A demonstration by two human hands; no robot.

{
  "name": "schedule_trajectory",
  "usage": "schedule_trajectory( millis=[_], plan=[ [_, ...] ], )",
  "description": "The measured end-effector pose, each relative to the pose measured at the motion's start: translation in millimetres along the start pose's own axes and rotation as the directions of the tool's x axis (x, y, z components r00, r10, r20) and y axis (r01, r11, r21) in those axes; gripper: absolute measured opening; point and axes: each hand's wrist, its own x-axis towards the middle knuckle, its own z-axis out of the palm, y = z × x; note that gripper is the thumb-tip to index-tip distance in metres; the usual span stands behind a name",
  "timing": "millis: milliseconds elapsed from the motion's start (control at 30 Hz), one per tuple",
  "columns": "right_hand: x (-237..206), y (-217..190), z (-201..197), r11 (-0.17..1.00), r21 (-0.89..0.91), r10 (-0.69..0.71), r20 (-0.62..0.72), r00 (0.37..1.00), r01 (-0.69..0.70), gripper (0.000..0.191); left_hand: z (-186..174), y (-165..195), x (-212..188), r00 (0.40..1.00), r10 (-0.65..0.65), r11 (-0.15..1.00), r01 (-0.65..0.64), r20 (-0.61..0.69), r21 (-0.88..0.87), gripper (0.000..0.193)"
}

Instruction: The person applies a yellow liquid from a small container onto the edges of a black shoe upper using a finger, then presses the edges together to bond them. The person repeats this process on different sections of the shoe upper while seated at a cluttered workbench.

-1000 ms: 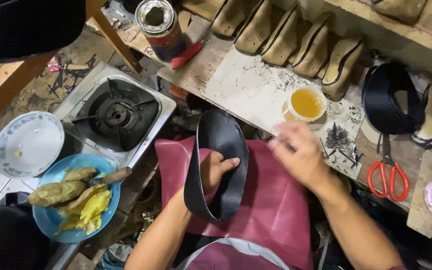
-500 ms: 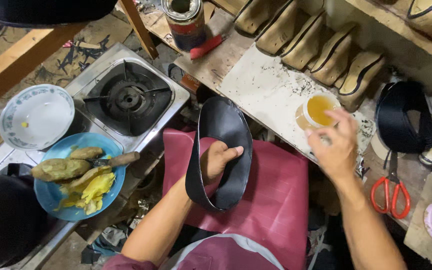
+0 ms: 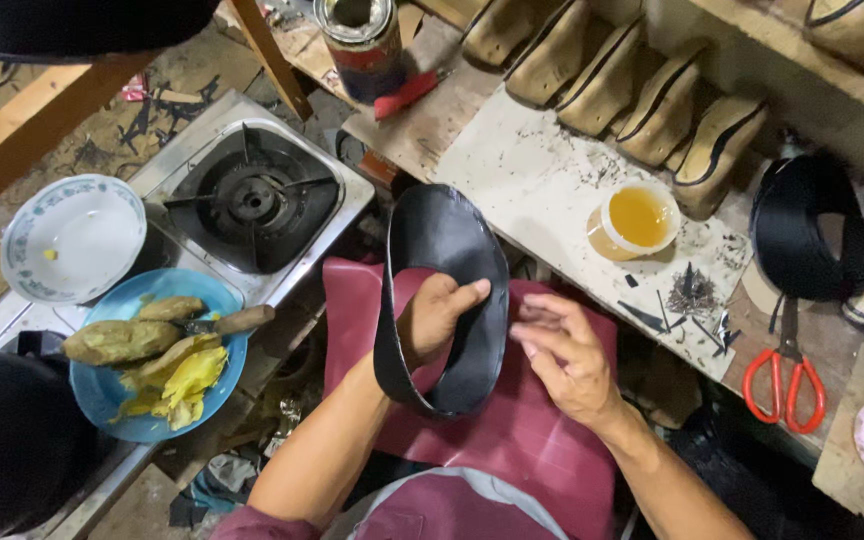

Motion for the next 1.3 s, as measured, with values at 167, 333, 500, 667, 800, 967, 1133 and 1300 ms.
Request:
schedule_trajectory(
  millis=[167,333,500,667,800,967,1133,1300],
  plan=[
    [-16,-1,37,0.773,0.578,0.377,-0.089,0.922,-0.26,0.064,6,-3,5,0.969,-0.013,0.845,0.143,-0.249,0.514,0.042],
    [-7,-7,27,0.914,0.364,0.259,-0.183,0.948,-0.18,0.049,-1,-7,-14,0.975,-0.117,0.991,0.126,0.19,-0.037,0.022],
    [8,-19,-3,0.995,-0.101,-0.031,-0.073,0.997,0.024,0.028,-5,-19,-18,0.984,-0.116,0.992,0.123,0.135,-0.039,0.02],
    [20,-21,-10,0.952,-0.268,-0.155,-0.01,0.988,0.146,0.038,-11,-22,-10,0.968,-0.195,0.98,0.197,0.157,0.006,0.022],
    [19,-19,-15,0.916,-0.267,-0.287,0.088,0.954,0.3,0.045,-13,-21,-9,0.979,-0.054,0.991,0.029,0.195,0.129,0.022],
    [16,-24,-17,0.865,-0.375,-0.349,0.029,0.937,0.333,0.045,-10,-19,-10,0.974,-0.083,0.992,0.061,0.211,0.108,0.02],
    [13,-41,-18,0.797,-0.415,-0.437,0.107,0.893,0.439,0.033,-7,-18,-7,0.967,-0.011,0.998,-0.006,0.253,0.066,0.021],
    [5,-54,-20,0.79,-0.408,-0.451,0.118,0.885,0.457,0.029,-5,-28,-5,0.964,-0.022,0.997,0.0,0.266,0.083,0.021]
  ],
)
